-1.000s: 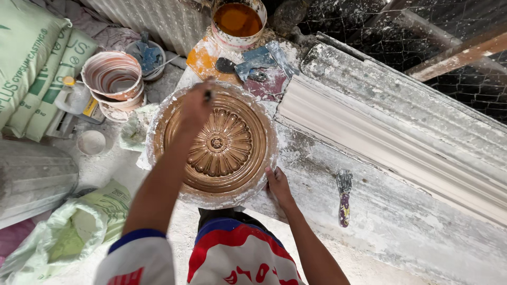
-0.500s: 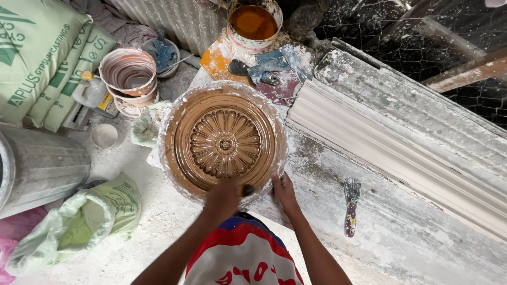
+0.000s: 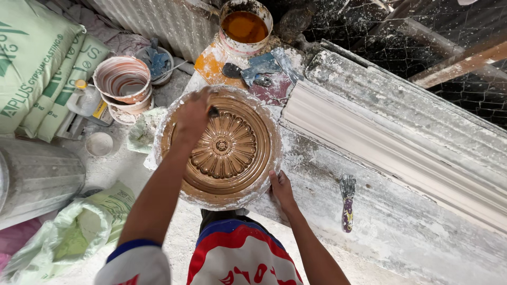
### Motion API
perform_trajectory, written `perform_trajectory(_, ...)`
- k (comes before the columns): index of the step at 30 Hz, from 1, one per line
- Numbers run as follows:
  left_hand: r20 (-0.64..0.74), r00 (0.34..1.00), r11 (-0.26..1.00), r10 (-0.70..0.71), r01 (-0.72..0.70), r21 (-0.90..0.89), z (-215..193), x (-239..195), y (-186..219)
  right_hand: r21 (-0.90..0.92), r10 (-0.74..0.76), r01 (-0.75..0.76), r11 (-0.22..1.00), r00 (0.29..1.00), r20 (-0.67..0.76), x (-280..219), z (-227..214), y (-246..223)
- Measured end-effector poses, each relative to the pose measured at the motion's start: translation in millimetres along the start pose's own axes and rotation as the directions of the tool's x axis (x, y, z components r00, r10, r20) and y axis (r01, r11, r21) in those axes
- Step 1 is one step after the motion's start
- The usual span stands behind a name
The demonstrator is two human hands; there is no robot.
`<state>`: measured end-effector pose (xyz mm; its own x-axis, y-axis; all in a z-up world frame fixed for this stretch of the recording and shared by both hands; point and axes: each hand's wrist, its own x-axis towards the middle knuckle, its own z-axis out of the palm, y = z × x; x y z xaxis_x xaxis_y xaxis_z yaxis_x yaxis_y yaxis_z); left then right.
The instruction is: The person smooths a white plaster-like mixture into a round mold using a trowel, then removes the hardened decorative plate and places it on a wire rack. They then apply a brown liquid to the mold with a brush.
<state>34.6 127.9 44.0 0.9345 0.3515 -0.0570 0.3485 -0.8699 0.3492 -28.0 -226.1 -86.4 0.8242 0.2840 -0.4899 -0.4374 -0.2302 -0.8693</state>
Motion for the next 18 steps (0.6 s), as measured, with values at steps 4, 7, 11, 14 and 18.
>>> perform_trajectory(4,0.188,0.982,0.971,-0.036,-0.011,0.239,12,-75,-20,0.039,0.062,-0.062,0.997,0.998,0.011,-1,4,-1)
perform_trajectory(7,0.296,0.955,0.999,-0.007,-0.004,0.035,38,-144,9,-0.058,-0.037,0.037,0.998,0.999,-0.007,-2,3,-4)
perform_trajectory(11,0.339,0.932,0.913,0.128,0.023,-0.407,62,-146,68,-0.036,-0.077,0.077,0.996,0.997,0.005,-3,6,-2)
perform_trajectory(14,0.268,0.957,0.652,0.107,0.136,-0.746,64,-100,88,-0.034,-0.069,0.069,0.997,0.998,0.011,-1,4,2)
perform_trajectory(18,0.043,0.995,0.536,0.093,-0.014,-0.844,45,-53,52,-0.044,-0.031,0.030,0.999,0.999,-0.020,2,0,8)
